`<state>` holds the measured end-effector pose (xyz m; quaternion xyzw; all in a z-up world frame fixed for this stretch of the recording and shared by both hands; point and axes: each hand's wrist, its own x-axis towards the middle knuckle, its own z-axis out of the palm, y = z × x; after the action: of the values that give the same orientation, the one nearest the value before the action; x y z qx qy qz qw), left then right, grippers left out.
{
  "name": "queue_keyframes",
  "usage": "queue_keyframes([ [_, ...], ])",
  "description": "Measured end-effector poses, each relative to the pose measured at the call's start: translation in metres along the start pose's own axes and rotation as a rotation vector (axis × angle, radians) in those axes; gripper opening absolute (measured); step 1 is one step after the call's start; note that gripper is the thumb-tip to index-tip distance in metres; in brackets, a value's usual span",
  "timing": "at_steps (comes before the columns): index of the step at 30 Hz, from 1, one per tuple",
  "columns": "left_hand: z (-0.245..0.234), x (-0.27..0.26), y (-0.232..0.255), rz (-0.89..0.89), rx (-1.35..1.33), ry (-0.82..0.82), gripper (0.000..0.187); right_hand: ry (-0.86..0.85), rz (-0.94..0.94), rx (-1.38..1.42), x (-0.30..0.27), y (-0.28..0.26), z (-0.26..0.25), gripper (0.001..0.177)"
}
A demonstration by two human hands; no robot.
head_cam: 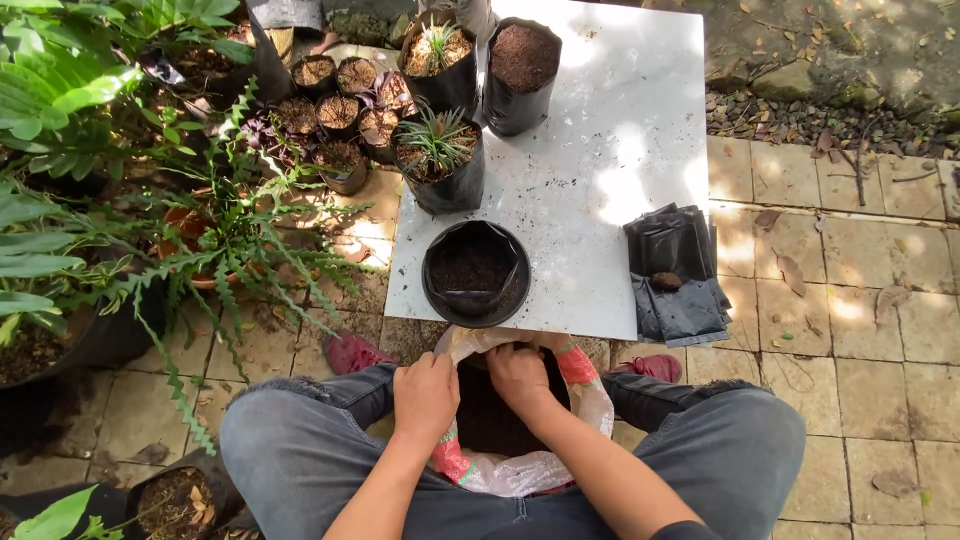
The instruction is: Filling a black plastic polybag with soil from a larger bag using a small bowl as a scoop.
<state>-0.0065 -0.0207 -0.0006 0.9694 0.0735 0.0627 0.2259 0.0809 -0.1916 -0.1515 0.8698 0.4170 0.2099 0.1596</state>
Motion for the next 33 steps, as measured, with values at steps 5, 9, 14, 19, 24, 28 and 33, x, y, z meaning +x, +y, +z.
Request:
queue_keyframes([
  [5,0.018,-0.003,-0.009,-0.022,0.106,0.105,0.017,-0.344,-0.260,-0.016,-0.008,-0.015,-0.040,0.027],
  [9,0.018,-0.002,-0.007,-0.018,0.141,0.218,0.014,-0.522,-0.441,0.154,-0.030,-0.032,-0.022,0.024],
  [14,0.024,-0.001,-0.010,-0.028,0.102,0.246,0.014,-0.435,-0.212,0.017,-0.030,-0.002,-0.017,0.027],
  [19,0.018,-0.003,-0.007,-0.028,0.072,0.231,0.014,-0.490,-0.340,0.245,-0.042,-0.002,-0.048,0.016],
  [24,0.010,0.003,-0.002,-0.071,0.017,0.138,0.021,-0.588,0.059,0.640,-0.054,-0.003,-0.051,0.034],
  [28,0.023,0.003,-0.010,-0.036,0.104,0.282,0.014,-0.323,-0.052,0.053,-0.050,0.015,-0.042,0.007],
  [33,0.020,0.000,-0.008,-0.023,0.123,0.311,0.014,-0.677,-0.021,0.704,-0.040,0.025,-0.095,0.046],
])
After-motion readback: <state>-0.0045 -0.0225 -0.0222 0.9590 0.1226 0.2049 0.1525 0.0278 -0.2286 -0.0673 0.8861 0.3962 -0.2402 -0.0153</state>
